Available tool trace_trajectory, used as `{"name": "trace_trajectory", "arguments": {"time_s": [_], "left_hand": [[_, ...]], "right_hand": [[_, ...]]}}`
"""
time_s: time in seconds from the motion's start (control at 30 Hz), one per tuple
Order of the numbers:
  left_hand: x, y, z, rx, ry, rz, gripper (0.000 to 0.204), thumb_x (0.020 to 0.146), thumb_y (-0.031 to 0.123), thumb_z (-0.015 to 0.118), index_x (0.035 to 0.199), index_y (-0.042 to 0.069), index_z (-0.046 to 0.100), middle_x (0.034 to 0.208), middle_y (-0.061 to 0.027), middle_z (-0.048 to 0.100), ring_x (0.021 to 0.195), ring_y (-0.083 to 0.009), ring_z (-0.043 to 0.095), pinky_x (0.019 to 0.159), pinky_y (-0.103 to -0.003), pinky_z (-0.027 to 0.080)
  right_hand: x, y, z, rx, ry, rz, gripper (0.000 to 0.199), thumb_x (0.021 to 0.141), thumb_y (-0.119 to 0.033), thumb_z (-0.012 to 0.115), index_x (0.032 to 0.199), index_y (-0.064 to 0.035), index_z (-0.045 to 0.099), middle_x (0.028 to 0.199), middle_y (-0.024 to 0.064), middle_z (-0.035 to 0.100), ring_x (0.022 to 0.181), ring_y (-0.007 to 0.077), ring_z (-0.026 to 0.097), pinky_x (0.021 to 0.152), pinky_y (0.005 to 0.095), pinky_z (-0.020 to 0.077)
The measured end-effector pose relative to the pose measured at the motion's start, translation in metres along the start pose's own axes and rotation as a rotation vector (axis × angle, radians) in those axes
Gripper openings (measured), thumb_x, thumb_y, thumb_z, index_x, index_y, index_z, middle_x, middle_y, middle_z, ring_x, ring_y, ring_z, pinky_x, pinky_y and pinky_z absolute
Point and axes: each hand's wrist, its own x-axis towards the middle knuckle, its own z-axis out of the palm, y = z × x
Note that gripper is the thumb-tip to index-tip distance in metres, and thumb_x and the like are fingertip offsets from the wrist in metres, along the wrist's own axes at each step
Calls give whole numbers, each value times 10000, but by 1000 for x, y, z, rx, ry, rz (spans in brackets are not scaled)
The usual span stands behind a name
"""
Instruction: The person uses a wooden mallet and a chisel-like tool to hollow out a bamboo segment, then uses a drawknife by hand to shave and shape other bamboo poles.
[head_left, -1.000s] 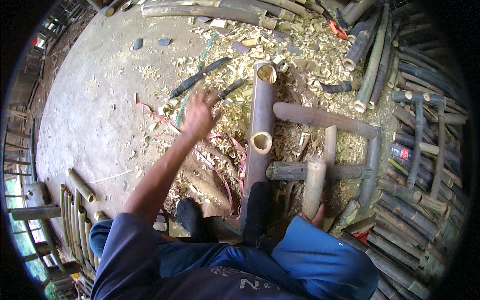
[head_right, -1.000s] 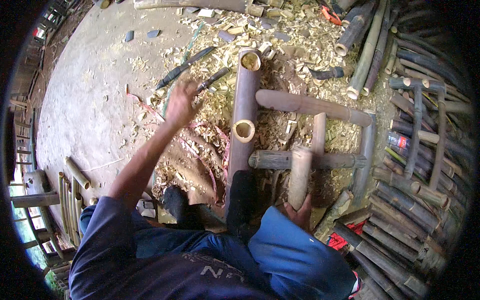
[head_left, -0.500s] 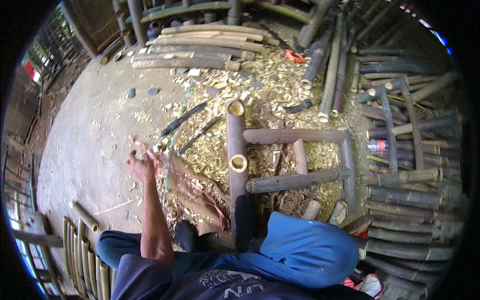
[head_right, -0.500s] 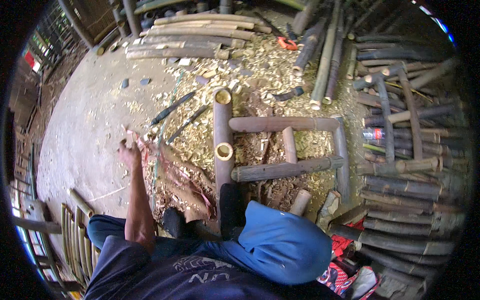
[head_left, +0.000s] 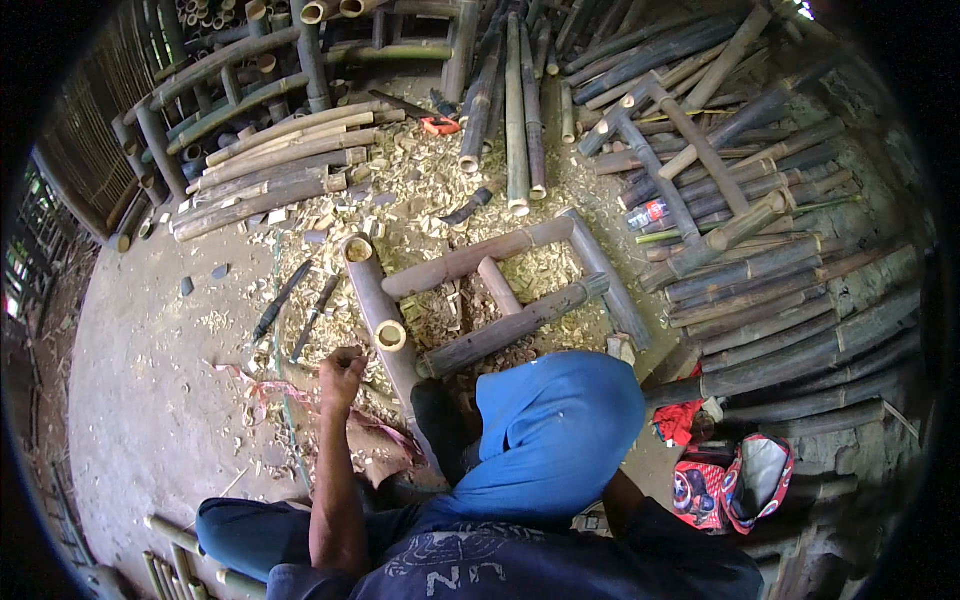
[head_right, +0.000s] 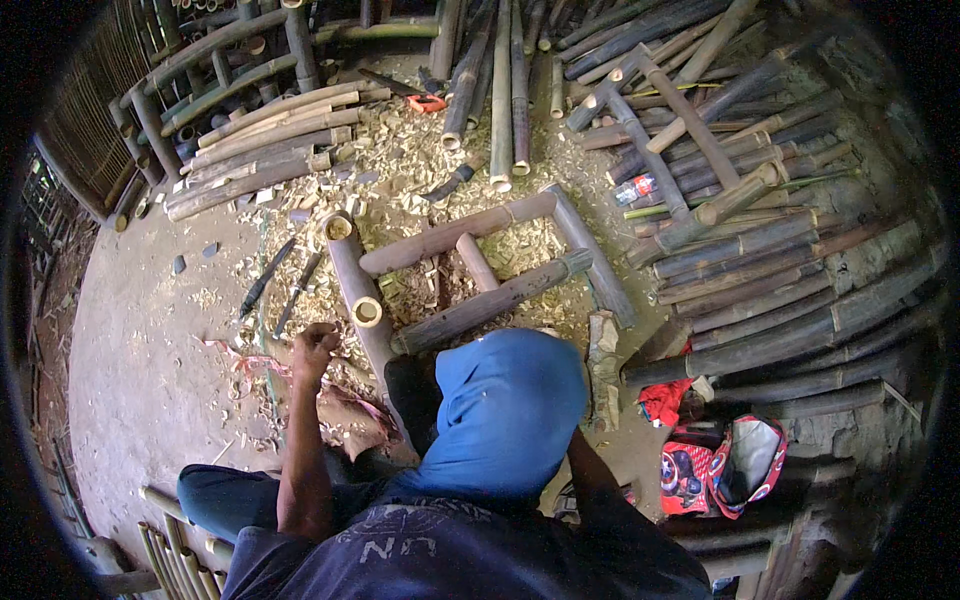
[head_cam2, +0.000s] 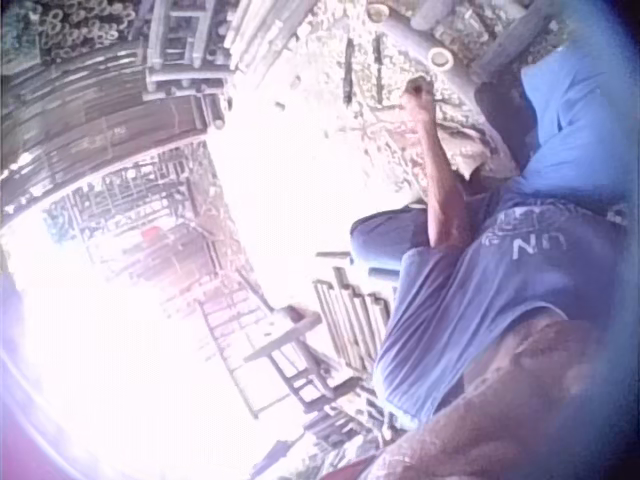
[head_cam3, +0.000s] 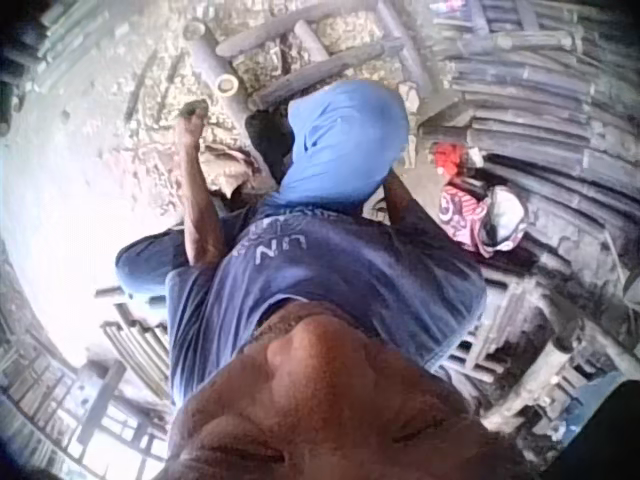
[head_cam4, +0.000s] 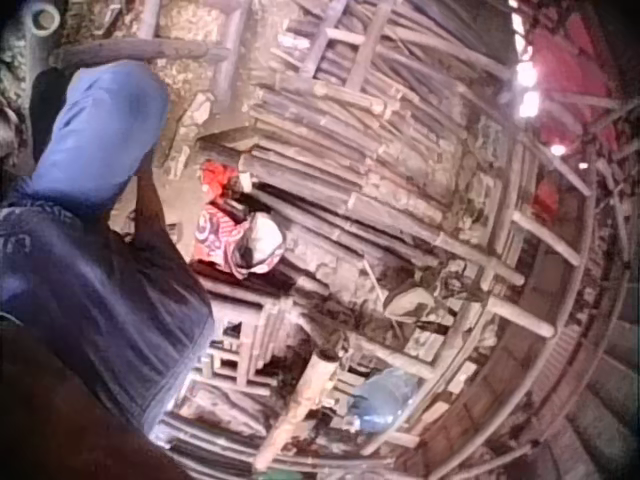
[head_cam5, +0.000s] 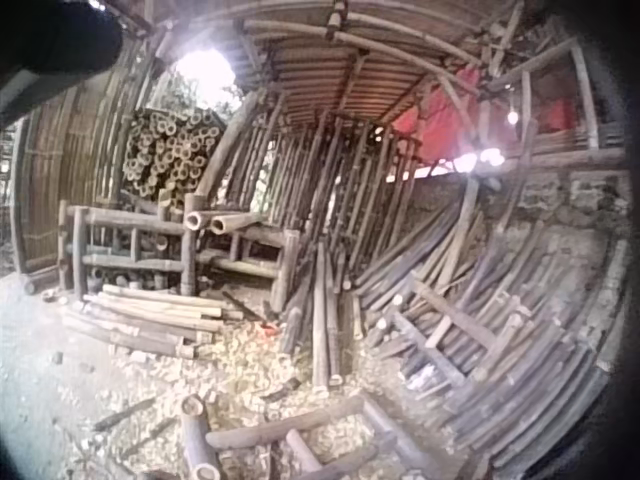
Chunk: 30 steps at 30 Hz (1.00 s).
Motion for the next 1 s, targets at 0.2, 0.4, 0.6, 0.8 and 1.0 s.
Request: {"name": "trace_trajectory", "arguments": {"time_s": [0.2,0.4,0.6,0.8,1.0], "left_hand": [[-24,-7,36,29,-53,-326,311,870,244,777,991,-35,711,687,-76,665,551,-157,599,517,-317,498],[-43,-29,77,483,-126,-203,533,732,448,838,874,-56,736,832,-229,728,801,-338,733,728,-440,563],[-50,-47,84,485,-31,-270,533,691,448,872,872,-37,742,858,-220,737,803,-345,734,738,-444,561],[-52,-43,79,422,-28,-282,456,689,380,898,878,-8,751,863,-204,746,798,-340,731,730,-450,549],[-66,-42,104,293,-1,-139,465,709,347,885,934,-34,741,857,-199,748,776,-330,726,739,-440,548]], "right_hand": [[6,-2,5,16,-11,-52,561,809,-276,738,1246,19,548,1004,229,661,916,403,643,851,499,500],[26,-11,8,55,-36,-135,531,814,-274,730,1225,21,569,989,225,667,906,398,645,846,498,502],[55,-9,-2,135,-60,-217,503,819,-273,721,1205,23,590,974,221,673,896,394,647,842,497,504],[99,-11,-19,71,99,-37,404,797,-310,751,966,43,650,801,126,660,747,221,618,683,398,495],[152,2,-45,-240,200,-56,483,842,-303,713,1193,18,631,1050,233,691,969,387,663,848,475,506]]}}
